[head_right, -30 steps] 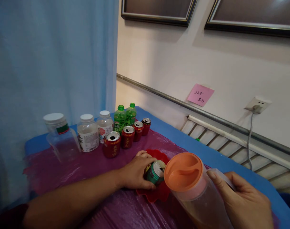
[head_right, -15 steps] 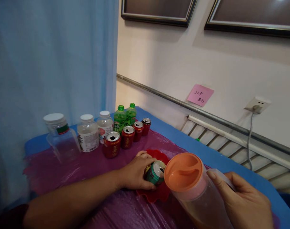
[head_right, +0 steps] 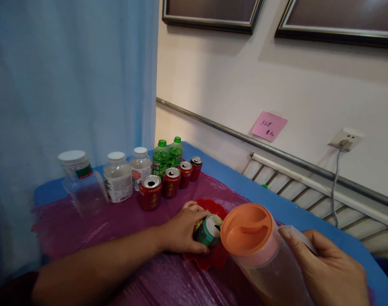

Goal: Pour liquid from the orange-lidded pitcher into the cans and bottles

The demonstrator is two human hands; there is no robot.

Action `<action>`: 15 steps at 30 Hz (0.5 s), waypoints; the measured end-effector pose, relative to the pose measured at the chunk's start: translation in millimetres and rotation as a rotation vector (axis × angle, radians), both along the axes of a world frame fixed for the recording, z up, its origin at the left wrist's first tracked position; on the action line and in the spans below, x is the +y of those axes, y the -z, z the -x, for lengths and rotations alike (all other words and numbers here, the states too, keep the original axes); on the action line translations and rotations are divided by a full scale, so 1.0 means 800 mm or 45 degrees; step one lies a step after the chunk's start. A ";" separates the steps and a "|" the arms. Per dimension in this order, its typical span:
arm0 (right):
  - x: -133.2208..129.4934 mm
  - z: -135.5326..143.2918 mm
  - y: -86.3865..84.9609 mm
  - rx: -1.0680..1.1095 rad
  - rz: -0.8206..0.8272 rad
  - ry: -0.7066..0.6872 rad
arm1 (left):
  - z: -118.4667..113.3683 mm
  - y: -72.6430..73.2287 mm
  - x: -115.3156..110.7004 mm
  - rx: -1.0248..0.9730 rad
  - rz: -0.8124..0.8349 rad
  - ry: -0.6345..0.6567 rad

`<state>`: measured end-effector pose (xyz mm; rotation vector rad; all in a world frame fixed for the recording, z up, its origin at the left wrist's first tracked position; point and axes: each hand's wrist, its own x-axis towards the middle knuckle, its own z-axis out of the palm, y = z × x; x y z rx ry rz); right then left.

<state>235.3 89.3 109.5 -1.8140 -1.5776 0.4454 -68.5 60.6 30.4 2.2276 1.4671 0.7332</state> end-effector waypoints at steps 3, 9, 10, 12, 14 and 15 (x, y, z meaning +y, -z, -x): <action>0.000 0.000 -0.001 -0.034 -0.015 0.007 | 0.001 -0.001 0.000 -0.003 0.001 0.013; 0.001 -0.005 0.001 -0.087 -0.066 -0.033 | 0.001 -0.002 0.000 -0.001 -0.002 0.009; 0.001 -0.005 0.001 -0.086 -0.063 -0.026 | 0.001 -0.002 0.000 0.001 -0.001 0.007; 0.000 -0.005 0.002 -0.080 -0.049 -0.003 | 0.000 -0.001 0.000 0.014 0.007 -0.009; 0.000 -0.005 0.003 -0.078 -0.038 0.006 | 0.000 -0.001 0.000 0.025 0.012 -0.019; 0.001 -0.005 0.003 -0.081 -0.039 0.002 | -0.001 0.000 0.000 0.029 0.012 -0.024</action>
